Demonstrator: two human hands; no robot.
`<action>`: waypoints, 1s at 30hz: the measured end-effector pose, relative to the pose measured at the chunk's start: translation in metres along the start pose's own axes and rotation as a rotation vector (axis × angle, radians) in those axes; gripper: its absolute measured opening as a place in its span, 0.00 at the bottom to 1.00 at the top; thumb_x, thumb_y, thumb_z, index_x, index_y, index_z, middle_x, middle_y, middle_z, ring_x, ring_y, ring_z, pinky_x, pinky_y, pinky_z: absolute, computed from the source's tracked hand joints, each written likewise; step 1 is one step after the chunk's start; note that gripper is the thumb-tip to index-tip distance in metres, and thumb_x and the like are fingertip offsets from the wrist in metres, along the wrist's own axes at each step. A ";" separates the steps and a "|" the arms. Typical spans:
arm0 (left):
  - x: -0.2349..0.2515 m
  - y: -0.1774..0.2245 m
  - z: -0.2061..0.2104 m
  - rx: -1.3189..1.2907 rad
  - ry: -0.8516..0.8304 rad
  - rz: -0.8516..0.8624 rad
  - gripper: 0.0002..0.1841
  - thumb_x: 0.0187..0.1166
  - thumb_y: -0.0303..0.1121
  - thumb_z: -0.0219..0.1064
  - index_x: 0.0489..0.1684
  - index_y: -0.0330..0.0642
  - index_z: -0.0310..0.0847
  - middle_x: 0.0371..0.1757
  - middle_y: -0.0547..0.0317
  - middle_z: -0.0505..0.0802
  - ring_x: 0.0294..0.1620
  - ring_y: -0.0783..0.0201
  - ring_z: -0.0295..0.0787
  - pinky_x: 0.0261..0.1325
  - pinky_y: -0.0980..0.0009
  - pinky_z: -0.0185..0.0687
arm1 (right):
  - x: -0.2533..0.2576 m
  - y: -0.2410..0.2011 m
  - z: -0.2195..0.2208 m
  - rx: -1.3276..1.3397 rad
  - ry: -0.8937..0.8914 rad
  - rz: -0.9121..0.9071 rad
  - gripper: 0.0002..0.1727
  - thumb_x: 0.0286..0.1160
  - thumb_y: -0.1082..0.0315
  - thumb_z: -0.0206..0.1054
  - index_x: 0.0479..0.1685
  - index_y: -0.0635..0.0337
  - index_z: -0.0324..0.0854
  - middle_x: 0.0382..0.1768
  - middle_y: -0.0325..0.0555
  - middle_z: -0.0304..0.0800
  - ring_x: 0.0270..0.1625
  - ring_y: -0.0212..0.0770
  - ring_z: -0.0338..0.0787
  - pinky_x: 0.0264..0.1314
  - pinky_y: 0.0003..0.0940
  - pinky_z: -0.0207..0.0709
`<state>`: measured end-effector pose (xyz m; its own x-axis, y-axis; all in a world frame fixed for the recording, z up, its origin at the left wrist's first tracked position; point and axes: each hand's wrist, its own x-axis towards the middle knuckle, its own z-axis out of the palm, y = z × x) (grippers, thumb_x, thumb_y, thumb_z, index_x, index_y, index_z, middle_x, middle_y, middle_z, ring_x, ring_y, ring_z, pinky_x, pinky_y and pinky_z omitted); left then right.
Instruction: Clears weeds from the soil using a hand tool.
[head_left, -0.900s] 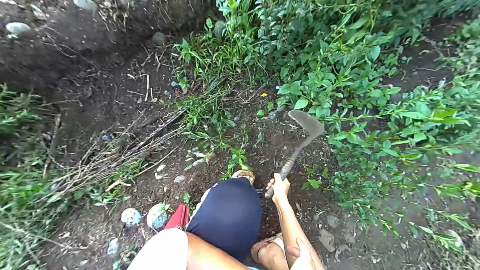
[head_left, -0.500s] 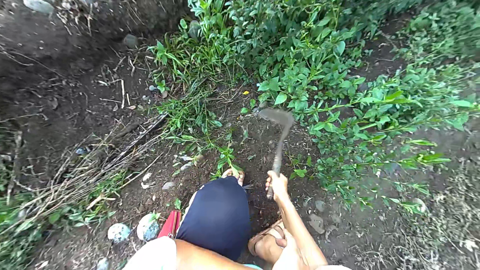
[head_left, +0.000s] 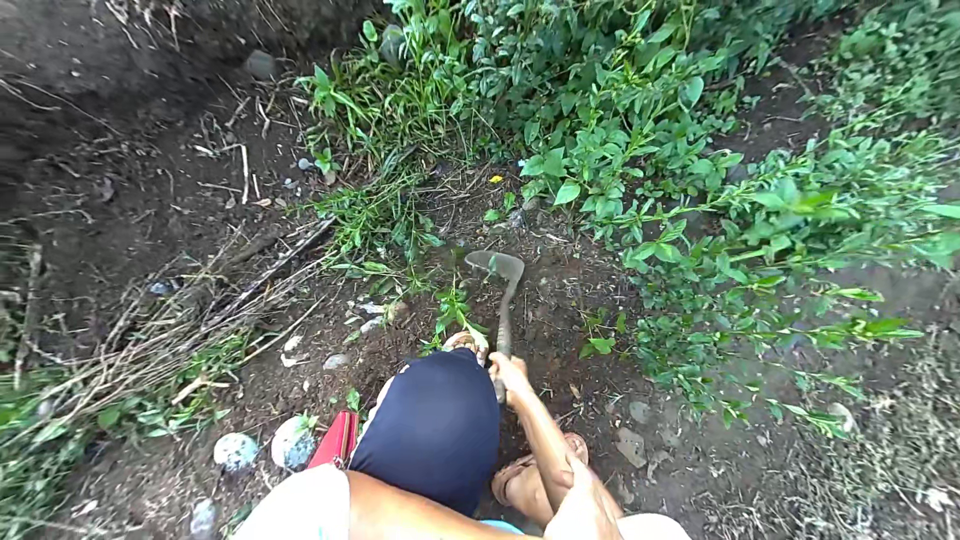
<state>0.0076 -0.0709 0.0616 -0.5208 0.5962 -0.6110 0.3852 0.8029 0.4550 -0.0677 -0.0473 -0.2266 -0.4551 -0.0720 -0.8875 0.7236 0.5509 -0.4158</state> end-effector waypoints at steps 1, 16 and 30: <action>-0.002 0.000 0.001 -0.031 0.035 0.014 0.18 0.87 0.20 0.45 0.66 0.18 0.74 0.65 0.26 0.85 0.70 0.33 0.81 0.78 0.34 0.62 | -0.002 -0.008 -0.010 0.020 0.017 -0.013 0.11 0.89 0.65 0.61 0.47 0.67 0.73 0.18 0.40 0.74 0.13 0.33 0.76 0.16 0.28 0.77; 0.000 0.003 0.000 0.022 -0.002 0.019 0.18 0.88 0.23 0.44 0.65 0.20 0.74 0.65 0.28 0.84 0.70 0.35 0.81 0.80 0.35 0.60 | -0.029 -0.107 -0.080 0.559 0.491 -0.728 0.05 0.89 0.73 0.56 0.45 0.65 0.68 0.14 0.39 0.73 0.10 0.34 0.79 0.17 0.29 0.84; 0.000 0.003 0.002 -0.014 0.041 0.041 0.15 0.86 0.19 0.45 0.57 0.20 0.77 0.54 0.30 0.88 0.60 0.37 0.86 0.75 0.34 0.65 | -0.026 -0.002 -0.055 0.239 0.173 -0.434 0.05 0.77 0.80 0.65 0.44 0.70 0.73 0.15 0.41 0.77 0.11 0.33 0.77 0.16 0.28 0.80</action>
<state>0.0105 -0.0687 0.0617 -0.5358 0.6276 -0.5648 0.3963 0.7776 0.4881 -0.0856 -0.0006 -0.1922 -0.8037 -0.1016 -0.5863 0.5388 0.2941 -0.7894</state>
